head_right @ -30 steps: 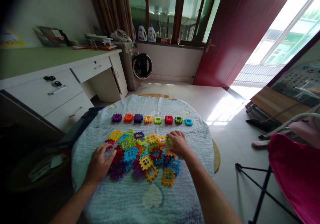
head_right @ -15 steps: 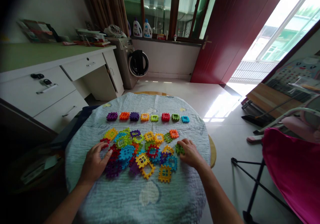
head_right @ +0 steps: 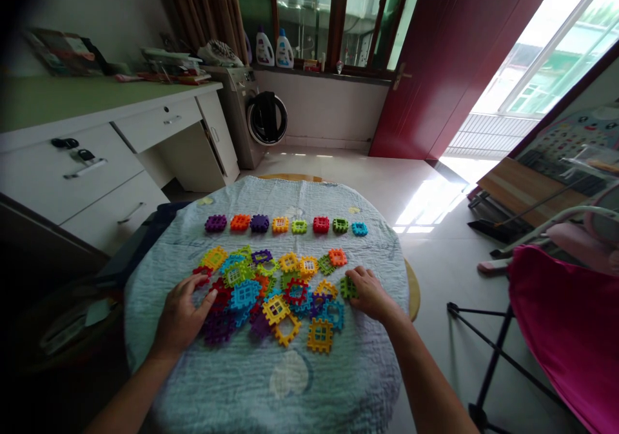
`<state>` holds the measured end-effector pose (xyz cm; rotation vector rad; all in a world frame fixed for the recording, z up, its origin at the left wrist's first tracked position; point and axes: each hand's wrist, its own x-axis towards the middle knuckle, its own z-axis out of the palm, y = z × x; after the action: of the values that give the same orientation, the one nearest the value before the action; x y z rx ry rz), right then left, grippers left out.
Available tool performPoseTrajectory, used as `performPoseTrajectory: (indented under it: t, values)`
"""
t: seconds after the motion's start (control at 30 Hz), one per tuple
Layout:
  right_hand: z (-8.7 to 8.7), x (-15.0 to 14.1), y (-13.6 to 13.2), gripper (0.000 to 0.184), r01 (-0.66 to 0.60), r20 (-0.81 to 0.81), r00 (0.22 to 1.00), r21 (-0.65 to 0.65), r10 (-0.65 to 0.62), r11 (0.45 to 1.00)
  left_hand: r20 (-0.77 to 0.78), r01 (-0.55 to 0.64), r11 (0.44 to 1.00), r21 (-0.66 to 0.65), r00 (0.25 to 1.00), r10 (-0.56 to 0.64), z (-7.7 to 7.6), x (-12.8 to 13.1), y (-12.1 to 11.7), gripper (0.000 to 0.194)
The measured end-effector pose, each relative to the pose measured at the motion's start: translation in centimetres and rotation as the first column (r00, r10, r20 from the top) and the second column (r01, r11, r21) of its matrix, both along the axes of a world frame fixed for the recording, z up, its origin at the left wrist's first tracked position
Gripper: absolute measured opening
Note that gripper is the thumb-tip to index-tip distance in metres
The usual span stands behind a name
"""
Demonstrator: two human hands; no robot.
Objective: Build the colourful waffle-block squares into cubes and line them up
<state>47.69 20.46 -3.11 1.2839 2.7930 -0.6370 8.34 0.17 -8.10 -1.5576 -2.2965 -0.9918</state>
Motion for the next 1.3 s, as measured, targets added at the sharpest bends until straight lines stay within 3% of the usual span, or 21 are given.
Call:
performPoseTrajectory:
  t: [0.3,0.47,0.63,0.93,1.3]
  values:
    - [0.5,-0.9,1.0,0.056,-0.077,0.052,0.996,0.074,0.074,0.994,0.021,-0.019,1.000,-0.013,1.000,0.020,-0.2,-0.1,0.1,0.042]
    - [2.1,-3.0,6.0,0.054,0.030,-0.030,0.999,0.180,-0.025,0.983,0.017,-0.025,0.998,-0.051,1.000,0.026,0.1,-0.9,1.2,0.044]
    - [3.4,-6.3,11.8,0.057,0.141,-0.006,0.990,0.216,-0.143,0.966,-0.011,-0.040,0.999,-0.029,0.999,0.039,0.3,-2.1,3.0,0.043]
    - [2.0,-8.4,17.8,0.061,0.127,0.061,0.988,0.195,-0.141,0.973,0.100,-0.053,0.998,0.041,0.994,0.049,0.3,-2.3,2.8,0.036]
    - [0.1,-9.0,18.3,0.061,0.081,0.093,0.991,0.148,-0.096,0.986,0.066,-0.066,0.998,0.011,0.996,0.065,0.2,-2.3,2.9,0.037]
